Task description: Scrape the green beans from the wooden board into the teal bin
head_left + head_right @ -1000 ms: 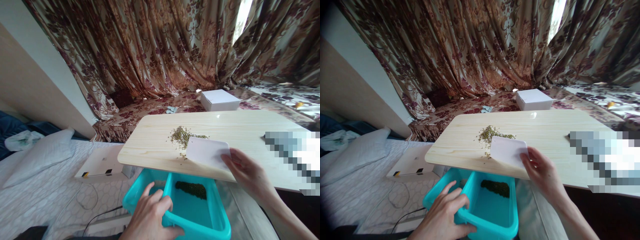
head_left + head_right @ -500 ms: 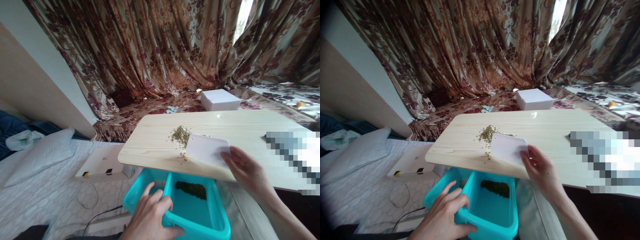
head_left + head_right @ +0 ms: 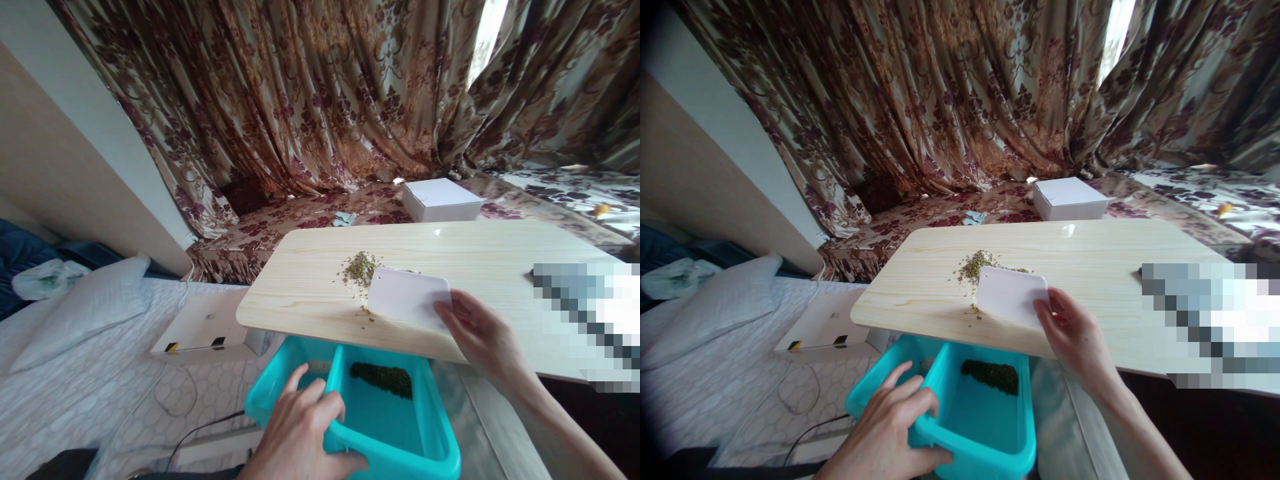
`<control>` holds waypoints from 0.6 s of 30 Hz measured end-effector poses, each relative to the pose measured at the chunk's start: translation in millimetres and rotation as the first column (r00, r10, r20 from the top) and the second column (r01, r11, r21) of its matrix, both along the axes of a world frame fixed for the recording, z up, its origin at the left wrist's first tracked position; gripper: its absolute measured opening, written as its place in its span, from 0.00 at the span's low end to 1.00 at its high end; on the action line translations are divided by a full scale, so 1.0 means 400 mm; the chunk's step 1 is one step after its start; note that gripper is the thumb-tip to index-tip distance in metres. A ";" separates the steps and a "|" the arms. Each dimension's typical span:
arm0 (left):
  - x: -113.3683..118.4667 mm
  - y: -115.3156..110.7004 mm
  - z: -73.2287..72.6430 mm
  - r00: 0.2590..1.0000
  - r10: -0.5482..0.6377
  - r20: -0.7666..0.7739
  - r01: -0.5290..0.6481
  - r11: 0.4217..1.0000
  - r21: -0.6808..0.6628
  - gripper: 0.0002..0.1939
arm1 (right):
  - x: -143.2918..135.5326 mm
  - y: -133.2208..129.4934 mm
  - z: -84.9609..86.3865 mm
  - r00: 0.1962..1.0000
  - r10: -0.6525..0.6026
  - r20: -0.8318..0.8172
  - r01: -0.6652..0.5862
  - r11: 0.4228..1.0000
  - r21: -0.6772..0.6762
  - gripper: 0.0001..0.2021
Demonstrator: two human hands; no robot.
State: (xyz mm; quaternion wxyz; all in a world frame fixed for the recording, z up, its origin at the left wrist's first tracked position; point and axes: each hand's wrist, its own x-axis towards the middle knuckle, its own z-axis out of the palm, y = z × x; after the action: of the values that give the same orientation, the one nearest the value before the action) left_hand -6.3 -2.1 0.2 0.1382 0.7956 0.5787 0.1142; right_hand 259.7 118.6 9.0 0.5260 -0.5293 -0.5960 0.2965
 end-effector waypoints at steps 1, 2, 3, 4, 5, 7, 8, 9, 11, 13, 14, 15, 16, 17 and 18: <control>0.000 0.000 0.001 1.000 0.002 0.000 -0.002 1.000 -0.003 0.22 | -0.002 -0.002 0.003 1.000 0.008 -0.005 -0.008 1.000 -0.004 0.14; 0.001 0.000 0.002 1.000 0.004 0.000 -0.004 1.000 -0.006 0.22 | -0.003 -0.004 0.006 1.000 0.020 -0.009 -0.020 1.000 -0.011 0.14; 0.001 0.000 0.003 1.000 0.006 0.000 -0.006 1.000 -0.011 0.22 | -0.002 -0.007 0.009 0.999 0.033 -0.014 -0.033 0.999 -0.016 0.15; 0.001 0.000 0.004 1.000 0.007 0.000 -0.007 1.000 -0.016 0.22 | -0.001 -0.009 0.012 0.999 0.044 -0.021 -0.045 0.999 -0.020 0.16; 0.001 0.000 0.006 1.000 0.007 -0.002 -0.008 1.000 -0.022 0.22 | 0.001 -0.011 0.014 0.998 0.051 -0.030 -0.052 0.998 -0.023 0.16; 0.002 0.000 0.009 1.000 0.008 -0.008 -0.009 1.000 -0.030 0.22 | 0.008 -0.015 0.014 0.998 0.049 -0.045 -0.051 0.998 -0.028 0.18; 0.002 0.000 0.010 1.000 0.008 -0.011 -0.008 0.999 -0.031 0.22 | 0.012 -0.016 0.012 0.998 0.047 -0.047 -0.049 0.998 -0.032 0.18; 0.001 0.000 0.011 1.000 0.007 -0.012 -0.007 1.000 -0.031 0.22 | 0.016 -0.018 0.008 0.998 0.042 -0.048 -0.044 0.998 -0.035 0.19; 0.001 0.000 0.013 1.000 0.006 -0.010 -0.006 1.000 -0.026 0.22 | 0.023 -0.021 0.000 0.998 0.038 -0.045 -0.039 0.999 -0.036 0.19; 0.002 0.000 0.014 1.000 0.004 -0.007 -0.005 1.000 -0.030 0.22 | 0.026 -0.026 -0.006 0.998 0.037 -0.043 -0.038 0.999 -0.037 0.20; 0.002 0.000 0.014 1.000 0.005 -0.006 -0.005 0.999 -0.033 0.22 | 0.027 -0.028 -0.007 0.998 0.041 -0.039 -0.042 0.998 -0.042 0.20; 0.001 0.000 0.015 1.000 0.006 -0.006 -0.006 0.999 -0.036 0.22 | 0.028 -0.030 -0.007 0.998 0.044 -0.034 -0.046 0.998 -0.047 0.20; 0.001 0.000 0.015 1.000 0.006 -0.007 -0.006 0.999 -0.037 0.22 | 0.028 -0.032 -0.005 0.998 0.047 -0.030 -0.048 0.997 -0.053 0.20; 0.001 0.000 0.014 1.000 0.007 -0.007 -0.008 0.999 -0.037 0.22 | 0.028 -0.032 -0.002 0.999 0.043 -0.030 -0.044 0.998 -0.054 0.20; 0.000 0.000 0.014 1.000 0.010 -0.007 -0.010 0.999 -0.035 0.22 | 0.028 -0.032 0.000 0.999 0.039 -0.031 -0.040 0.998 -0.054 0.19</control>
State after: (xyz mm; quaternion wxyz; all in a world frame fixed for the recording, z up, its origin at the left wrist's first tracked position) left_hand -6.3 -2.1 5.9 0.1495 0.7907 0.5849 0.1019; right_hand 271.1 105.9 8.8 0.5142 -0.5272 -0.5902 0.3306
